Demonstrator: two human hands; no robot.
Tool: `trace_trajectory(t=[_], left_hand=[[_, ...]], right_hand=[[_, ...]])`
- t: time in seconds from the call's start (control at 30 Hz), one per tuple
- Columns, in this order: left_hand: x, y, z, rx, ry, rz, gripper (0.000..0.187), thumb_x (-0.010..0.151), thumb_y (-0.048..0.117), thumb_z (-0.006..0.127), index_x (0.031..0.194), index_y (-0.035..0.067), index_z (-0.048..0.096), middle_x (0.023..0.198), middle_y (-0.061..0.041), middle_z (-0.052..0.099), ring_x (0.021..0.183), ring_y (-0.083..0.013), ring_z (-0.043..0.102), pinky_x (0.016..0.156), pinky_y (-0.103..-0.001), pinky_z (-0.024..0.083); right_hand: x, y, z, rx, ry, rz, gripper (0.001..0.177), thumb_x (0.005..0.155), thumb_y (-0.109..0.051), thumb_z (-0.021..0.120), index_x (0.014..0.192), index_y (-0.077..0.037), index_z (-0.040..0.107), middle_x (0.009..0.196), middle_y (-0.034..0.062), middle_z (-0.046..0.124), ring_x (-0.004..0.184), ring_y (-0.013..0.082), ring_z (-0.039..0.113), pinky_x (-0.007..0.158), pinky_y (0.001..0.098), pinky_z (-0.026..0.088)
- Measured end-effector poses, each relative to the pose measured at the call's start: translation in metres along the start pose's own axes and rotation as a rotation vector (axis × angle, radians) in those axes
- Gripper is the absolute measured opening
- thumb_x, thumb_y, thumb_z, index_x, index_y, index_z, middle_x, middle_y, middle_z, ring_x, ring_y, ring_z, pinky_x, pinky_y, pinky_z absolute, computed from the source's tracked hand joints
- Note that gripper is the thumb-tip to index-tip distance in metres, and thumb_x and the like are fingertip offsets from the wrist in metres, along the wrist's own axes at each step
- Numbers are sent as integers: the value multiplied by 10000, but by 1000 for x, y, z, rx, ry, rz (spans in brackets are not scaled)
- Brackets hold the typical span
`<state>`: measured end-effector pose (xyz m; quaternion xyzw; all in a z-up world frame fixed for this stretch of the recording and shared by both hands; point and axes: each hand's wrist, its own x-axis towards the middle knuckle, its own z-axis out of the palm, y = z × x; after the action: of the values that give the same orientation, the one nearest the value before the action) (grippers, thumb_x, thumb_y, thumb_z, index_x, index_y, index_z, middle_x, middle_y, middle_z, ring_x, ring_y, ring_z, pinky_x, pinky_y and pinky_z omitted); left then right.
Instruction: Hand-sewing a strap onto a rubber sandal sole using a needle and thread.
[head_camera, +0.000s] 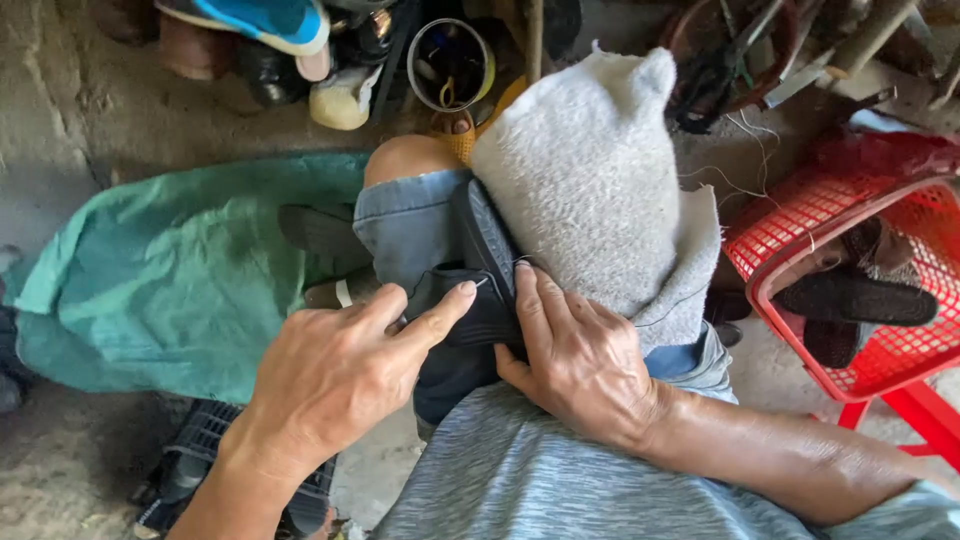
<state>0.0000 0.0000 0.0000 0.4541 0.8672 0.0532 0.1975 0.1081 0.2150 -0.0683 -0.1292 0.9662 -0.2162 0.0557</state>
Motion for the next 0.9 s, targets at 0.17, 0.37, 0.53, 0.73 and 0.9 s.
trace_trajectory(t=[0.17,0.37,0.53,0.73,0.9], left_hand=[[6,0,2,11,4,21,646,793,62,705,1389,309,684,745,11,478,376,-194,474,329,-374,405],[10,-2,10,-46,-7,40,583,875,33,699,1407,270,678,745,12,482,361,-162,404,321,-341,370],[14,0,9,30,-10,59,604,854,43,701,1409,277,673,752,9,489,391,-162,476,342,-357,415],[18,3,15,44,30,64,581,854,36,688,1390,262,687,801,-11,540,427,-166,541,357,-348,430],[18,-9,27,-52,157,99,463,918,11,696,1329,221,737,798,4,556,457,-159,492,377,-336,429]], right_hand=[[-2,2,4,0,3,-4,661,949,-428,644,1355,87,564,1216,201,710,829,264,733,615,348,575],[-2,4,8,59,13,-2,670,944,-400,651,1359,115,543,1201,226,702,832,287,732,607,360,577],[0,4,8,87,30,-6,632,947,-370,646,1330,125,559,1187,236,705,868,294,737,677,360,596],[-2,3,13,70,27,6,653,937,-388,655,1339,117,555,1172,219,705,850,281,734,610,359,591],[0,0,10,5,59,-24,661,931,-409,650,1332,112,571,1172,211,702,821,261,715,625,341,578]])
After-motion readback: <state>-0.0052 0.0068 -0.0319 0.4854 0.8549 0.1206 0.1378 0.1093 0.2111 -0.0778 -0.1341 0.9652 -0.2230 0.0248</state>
